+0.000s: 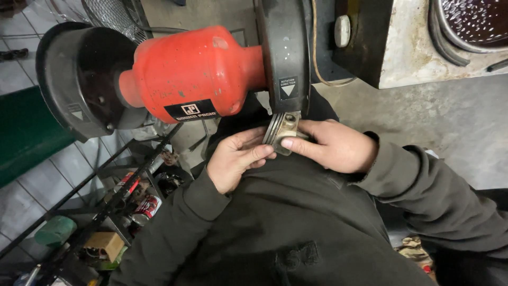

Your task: The person holds a metal piston against a rotating bench grinder wheel to smooth its surface. They rotate the piston to grind different sides and the top, then inspect the part before continuing the grinding process.

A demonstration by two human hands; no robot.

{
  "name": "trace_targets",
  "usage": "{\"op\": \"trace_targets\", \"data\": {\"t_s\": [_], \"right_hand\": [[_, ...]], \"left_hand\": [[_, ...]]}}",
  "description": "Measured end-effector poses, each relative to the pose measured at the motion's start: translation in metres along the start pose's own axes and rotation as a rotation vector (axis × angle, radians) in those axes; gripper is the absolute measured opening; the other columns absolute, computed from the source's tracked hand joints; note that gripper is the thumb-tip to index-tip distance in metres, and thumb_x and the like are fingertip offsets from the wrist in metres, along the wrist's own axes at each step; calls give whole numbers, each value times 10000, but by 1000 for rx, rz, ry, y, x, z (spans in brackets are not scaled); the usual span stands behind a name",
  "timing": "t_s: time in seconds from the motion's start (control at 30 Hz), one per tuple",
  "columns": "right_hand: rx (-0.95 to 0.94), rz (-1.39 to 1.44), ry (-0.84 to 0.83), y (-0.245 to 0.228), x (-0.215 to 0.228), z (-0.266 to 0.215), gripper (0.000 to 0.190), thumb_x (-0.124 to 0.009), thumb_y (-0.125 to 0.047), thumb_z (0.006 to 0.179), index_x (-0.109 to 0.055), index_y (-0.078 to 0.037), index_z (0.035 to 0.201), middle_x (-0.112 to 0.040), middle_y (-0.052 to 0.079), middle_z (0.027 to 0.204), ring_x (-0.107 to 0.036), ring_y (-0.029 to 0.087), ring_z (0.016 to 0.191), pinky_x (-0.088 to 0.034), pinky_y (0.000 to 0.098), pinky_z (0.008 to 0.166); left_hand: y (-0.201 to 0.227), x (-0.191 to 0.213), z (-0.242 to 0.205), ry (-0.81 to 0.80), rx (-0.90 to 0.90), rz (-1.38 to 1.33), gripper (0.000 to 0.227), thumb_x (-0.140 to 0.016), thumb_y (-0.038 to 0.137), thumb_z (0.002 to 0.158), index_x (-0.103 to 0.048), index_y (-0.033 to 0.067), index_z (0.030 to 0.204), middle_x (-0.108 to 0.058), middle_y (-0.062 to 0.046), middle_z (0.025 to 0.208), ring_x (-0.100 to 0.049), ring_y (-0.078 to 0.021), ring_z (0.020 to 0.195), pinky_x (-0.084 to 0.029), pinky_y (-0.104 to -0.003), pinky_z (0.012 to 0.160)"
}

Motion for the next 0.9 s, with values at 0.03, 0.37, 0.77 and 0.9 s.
{"op": "trace_targets", "data": {"t_s": [0.03,0.37,0.77,0.9], "right_hand": [[0,0,1,-5,1,0,554,-535,-513,996,-649,-43,1267,-775,164,899,-757,299,788,-570,397,714],[-128,-121,79,-23,-4,-5,487,-615,-457,927,-654,-85,1239,-749,209,875,-737,390,802,-569,451,705],[-133,-2,146,-31,-12,-3,487,-593,-463,947,-660,-83,1243,-761,180,960,-752,350,893,-574,413,767],[-180,12,115,-24,-13,0,501,-562,-478,960,-675,-90,1255,-766,178,958,-758,328,898,-569,399,791]], "left_hand": [[0,0,0,-1,0,1,555,-720,180,940,-565,19,1448,-714,-35,1239,-688,-99,999,-533,-218,810],[1,1,0,26,11,-5,558,-714,166,939,-562,25,1457,-707,-10,1246,-653,-49,957,-517,-195,776],[-5,10,3,35,-4,-64,539,-685,177,966,-554,16,1463,-704,-28,1207,-657,-65,911,-520,-185,712],[-4,11,3,57,12,-69,538,-686,213,965,-557,9,1446,-703,-21,1209,-659,-74,903,-515,-187,690]]}}
Point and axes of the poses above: each hand's wrist, its own z-axis towards the middle knuckle, its own x-axis out of the back of the hand, y = z × x, the point moved 3 cm from there along z, towards the middle knuckle
